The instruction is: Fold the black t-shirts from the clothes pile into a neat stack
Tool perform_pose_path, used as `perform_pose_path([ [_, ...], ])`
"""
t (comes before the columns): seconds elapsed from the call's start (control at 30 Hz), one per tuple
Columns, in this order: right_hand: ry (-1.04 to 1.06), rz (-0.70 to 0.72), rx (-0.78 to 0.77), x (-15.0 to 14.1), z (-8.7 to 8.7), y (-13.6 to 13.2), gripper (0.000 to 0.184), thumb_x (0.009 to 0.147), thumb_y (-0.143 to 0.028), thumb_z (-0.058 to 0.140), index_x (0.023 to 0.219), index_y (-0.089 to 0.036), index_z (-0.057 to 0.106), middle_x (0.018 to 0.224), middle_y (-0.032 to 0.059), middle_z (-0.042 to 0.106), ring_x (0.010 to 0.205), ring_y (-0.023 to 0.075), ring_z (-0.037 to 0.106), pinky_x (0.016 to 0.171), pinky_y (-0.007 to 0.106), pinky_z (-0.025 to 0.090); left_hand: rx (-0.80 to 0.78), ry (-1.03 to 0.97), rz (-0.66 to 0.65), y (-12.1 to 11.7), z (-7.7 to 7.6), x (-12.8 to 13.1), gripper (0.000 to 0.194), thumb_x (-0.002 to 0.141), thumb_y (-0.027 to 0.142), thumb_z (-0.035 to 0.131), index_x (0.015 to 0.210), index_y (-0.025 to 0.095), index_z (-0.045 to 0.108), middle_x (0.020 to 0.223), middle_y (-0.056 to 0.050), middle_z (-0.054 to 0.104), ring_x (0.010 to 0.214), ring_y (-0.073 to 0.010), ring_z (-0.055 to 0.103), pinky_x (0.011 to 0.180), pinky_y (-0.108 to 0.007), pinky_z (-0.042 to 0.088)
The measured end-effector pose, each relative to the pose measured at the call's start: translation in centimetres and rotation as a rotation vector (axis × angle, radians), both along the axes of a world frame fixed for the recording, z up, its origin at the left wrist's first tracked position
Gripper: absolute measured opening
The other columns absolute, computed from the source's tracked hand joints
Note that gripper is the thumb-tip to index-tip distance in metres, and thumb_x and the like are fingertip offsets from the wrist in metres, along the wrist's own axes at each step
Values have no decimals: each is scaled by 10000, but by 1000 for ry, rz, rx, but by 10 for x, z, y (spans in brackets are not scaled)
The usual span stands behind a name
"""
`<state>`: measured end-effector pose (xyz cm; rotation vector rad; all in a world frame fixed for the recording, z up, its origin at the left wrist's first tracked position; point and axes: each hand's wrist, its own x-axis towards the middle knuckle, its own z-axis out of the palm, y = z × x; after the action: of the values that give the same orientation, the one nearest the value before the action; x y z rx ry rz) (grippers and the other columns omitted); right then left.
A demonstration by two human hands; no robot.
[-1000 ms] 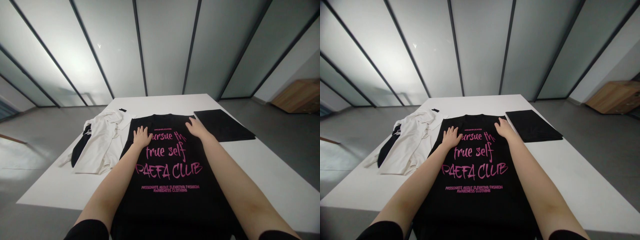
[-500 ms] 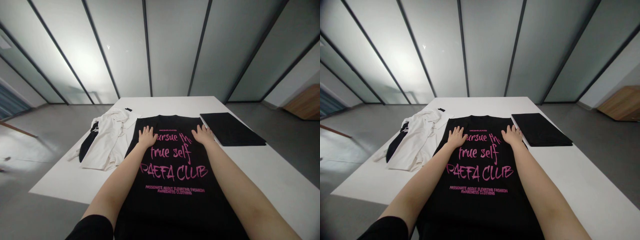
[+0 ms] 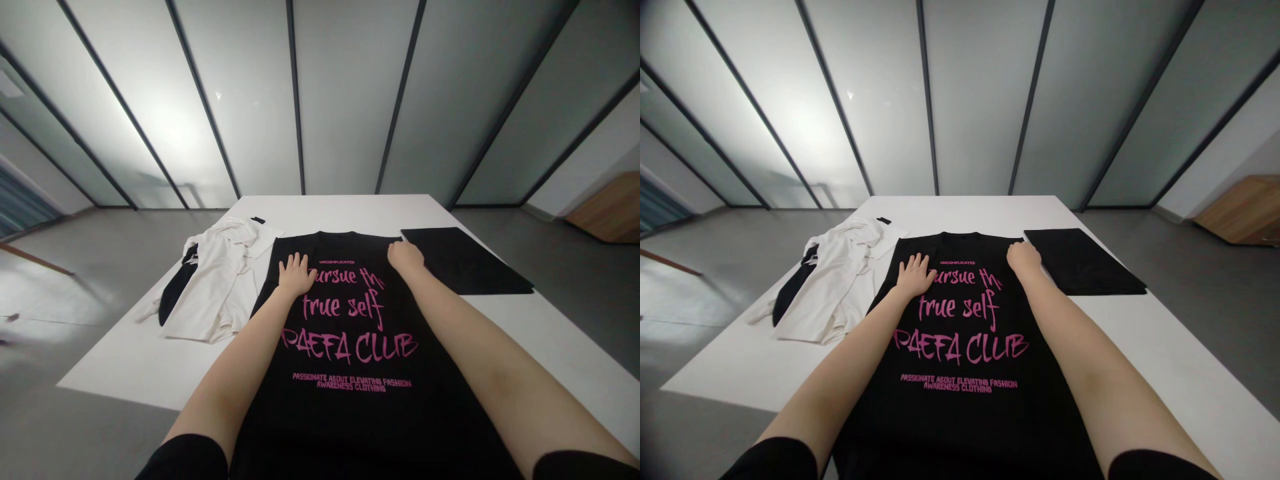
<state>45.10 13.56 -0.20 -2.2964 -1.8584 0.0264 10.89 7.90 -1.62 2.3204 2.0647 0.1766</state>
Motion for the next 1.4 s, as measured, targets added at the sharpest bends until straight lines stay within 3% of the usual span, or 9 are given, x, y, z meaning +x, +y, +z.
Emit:
perform_pose_path([
  [0.13,-55,53,154,5,-9,-2,490,1057,-286,379,1291,-50,738,1364,295,663,1314,408,595,1128,501,455,1,-1,5,2,-2,0,724,1082,566,354,1704,197,388,1784,-168,328,1657,-383,276,1311,-649,240],
  [0.37,-88,231,-6,19,-18,16,572,1056,-316,393,1478,20,584,1534,276,587,1481,357,480,1265,458,313,5,6,12,1,-2,2,732,1085,567,339,1703,179,389,1784,-173,327,1656,-387,278,1315,-643,243],
  [0.6,-43,174,-108,24,-17,32,752,1045,-411,416,1625,66,396,1737,298,340,1620,392,312,1320,457,219,6,11,14,0,0,3,724,1087,557,344,1702,179,391,1782,-169,333,1658,-379,278,1317,-633,251],
  [0.73,-36,139,-143,24,-16,34,799,1069,-475,395,1675,41,336,1783,290,238,1639,417,262,1320,488,222,19,-3,13,-1,-1,3,721,1078,561,376,1694,187,404,1779,-162,343,1653,-376,290,1316,-637,249],
  [0.87,-33,160,-12,21,-16,25,711,1072,-429,417,1661,-31,411,1759,267,323,1607,420,324,1286,536,292,32,-23,23,-3,0,4,716,1075,563,384,1687,192,419,1778,-156,348,1653,-374,291,1323,-627,240],
  [1.0,-24,182,276,21,-17,11,529,1066,-334,422,1476,-96,658,1570,243,580,1409,398,559,1191,535,433,25,-37,27,-3,2,4,726,1073,566,391,1688,183,420,1777,-157,350,1655,-373,287,1330,-616,232],
  [1.1,13,274,258,29,-23,4,466,1058,-282,418,1319,-153,782,1395,189,720,1276,347,668,1147,483,500,28,-44,28,-3,1,3,724,1069,559,407,1687,182,423,1775,-159,352,1653,-373,291,1330,-610,233],
  [1.23,34,425,130,45,-39,-7,518,1066,-343,436,1463,-165,717,1565,161,636,1458,368,576,1247,511,431,35,-54,18,-3,-1,1,730,1070,559,409,1687,171,423,1776,-166,346,1655,-378,284,1333,-613,224],
  [1.4,-11,421,27,57,-52,-38,709,1074,-580,417,1639,-170,535,1724,180,441,1591,438,398,1305,595,315,18,-72,18,-2,0,-1,740,1073,562,411,1690,155,420,1772,-184,344,1655,-394,282,1335,-622,206],
])
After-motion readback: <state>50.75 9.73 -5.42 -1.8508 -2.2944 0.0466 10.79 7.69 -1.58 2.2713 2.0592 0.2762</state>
